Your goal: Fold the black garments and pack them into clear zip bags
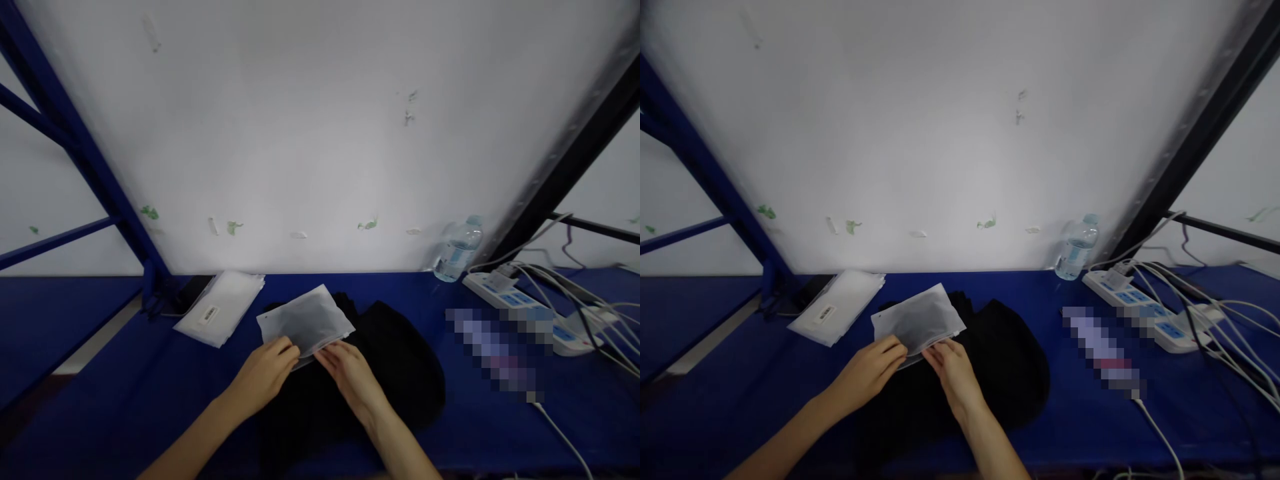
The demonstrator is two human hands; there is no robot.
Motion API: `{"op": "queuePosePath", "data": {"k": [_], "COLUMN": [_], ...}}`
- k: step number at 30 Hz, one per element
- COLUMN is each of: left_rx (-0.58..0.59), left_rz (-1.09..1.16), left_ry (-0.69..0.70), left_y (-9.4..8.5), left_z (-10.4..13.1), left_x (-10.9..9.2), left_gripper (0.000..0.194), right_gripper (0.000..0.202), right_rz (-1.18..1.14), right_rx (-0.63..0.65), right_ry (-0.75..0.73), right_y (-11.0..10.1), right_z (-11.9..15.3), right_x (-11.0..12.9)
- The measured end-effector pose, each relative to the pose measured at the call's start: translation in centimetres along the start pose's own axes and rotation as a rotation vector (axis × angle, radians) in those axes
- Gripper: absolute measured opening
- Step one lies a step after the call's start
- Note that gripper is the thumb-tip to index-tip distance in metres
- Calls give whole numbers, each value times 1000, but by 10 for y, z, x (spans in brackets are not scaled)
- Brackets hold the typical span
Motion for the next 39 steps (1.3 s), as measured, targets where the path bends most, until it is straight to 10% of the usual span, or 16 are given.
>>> {"op": "queuePosePath", "data": {"k": [9, 15, 24, 30, 39], "left_rx": [-106, -158, -163, -200, -283], "left_rz": [-53, -207, -264, -288, -419], "left_ry": [111, 215, 191, 222, 234], "left_y": [-3, 28, 48, 38, 2], "left_z": [-23, -74, -95, -69, 33], "left_x": [-29, -68, -70, -60, 2], "left_gripper": [19, 10, 13, 16, 28], "right_gripper": [18, 28, 22, 18, 17], "right_rz": [1118, 1323, 1300, 1380, 1390], "right_rx": [33, 136, 135, 150, 150], "right_ry": [-549, -589, -623, -625, -644], "right_y": [-60, -61, -67, -61, -67], "right_z": [-15, -26, -23, -17, -18], "right_x": [64, 49, 42, 43, 38]}}
Point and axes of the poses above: each hand's wrist, its own z-axis away from the middle knuckle, its own y-axis out of the palm, x = y × z, the point moved 2 cm from there along -z, towards the middle knuckle, and after that the axes turned 7 degrees about -y, right-handed, at the moved point
